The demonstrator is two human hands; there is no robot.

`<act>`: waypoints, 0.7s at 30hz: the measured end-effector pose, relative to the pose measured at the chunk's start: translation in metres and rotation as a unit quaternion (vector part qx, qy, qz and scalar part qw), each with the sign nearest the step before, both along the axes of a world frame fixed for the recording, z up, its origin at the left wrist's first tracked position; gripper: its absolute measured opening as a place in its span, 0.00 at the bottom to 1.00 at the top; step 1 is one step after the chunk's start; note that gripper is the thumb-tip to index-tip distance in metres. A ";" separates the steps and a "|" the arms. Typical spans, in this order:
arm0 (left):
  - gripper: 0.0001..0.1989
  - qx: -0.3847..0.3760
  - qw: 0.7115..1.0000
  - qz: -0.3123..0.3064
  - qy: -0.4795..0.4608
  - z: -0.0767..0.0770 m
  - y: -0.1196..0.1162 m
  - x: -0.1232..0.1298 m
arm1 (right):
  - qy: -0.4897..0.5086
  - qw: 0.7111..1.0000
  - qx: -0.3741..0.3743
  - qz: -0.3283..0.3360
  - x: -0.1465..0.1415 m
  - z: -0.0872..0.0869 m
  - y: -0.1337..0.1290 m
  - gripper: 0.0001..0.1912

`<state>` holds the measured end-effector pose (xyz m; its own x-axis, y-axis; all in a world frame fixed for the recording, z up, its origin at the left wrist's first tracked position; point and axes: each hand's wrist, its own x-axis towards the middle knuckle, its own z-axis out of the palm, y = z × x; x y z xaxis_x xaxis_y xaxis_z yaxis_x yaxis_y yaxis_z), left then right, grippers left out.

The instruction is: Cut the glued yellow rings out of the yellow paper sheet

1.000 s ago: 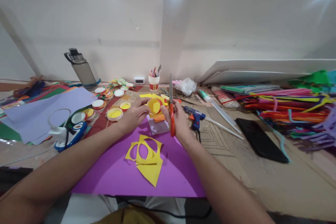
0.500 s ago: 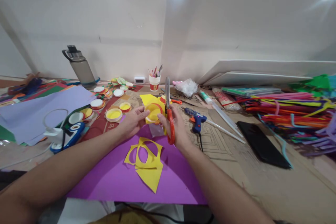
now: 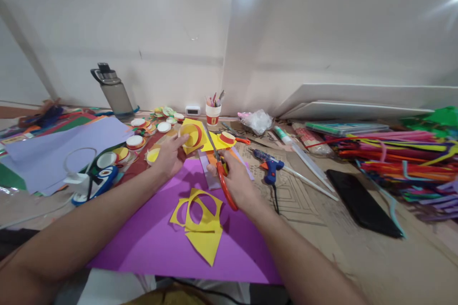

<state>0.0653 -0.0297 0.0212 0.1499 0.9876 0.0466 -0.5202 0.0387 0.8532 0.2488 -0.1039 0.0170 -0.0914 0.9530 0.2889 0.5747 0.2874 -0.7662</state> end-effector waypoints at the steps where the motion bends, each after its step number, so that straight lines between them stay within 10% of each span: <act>1: 0.19 0.003 1.000 -0.001 0.002 0.001 -0.002 0.001 | -0.004 1.000 -0.002 0.005 0.000 0.000 0.000 0.26; 21: 0.18 0.033 0.998 -0.010 0.050 0.001 -0.005 0.003 | 0.040 0.997 -0.063 0.037 0.001 -0.003 -0.002 0.19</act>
<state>0.0685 -0.0349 0.0219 0.1774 0.9795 0.0953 -0.4312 -0.0097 0.9022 0.2498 -0.1063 0.0143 -0.1441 0.9737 0.1762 0.4916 0.2250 -0.8413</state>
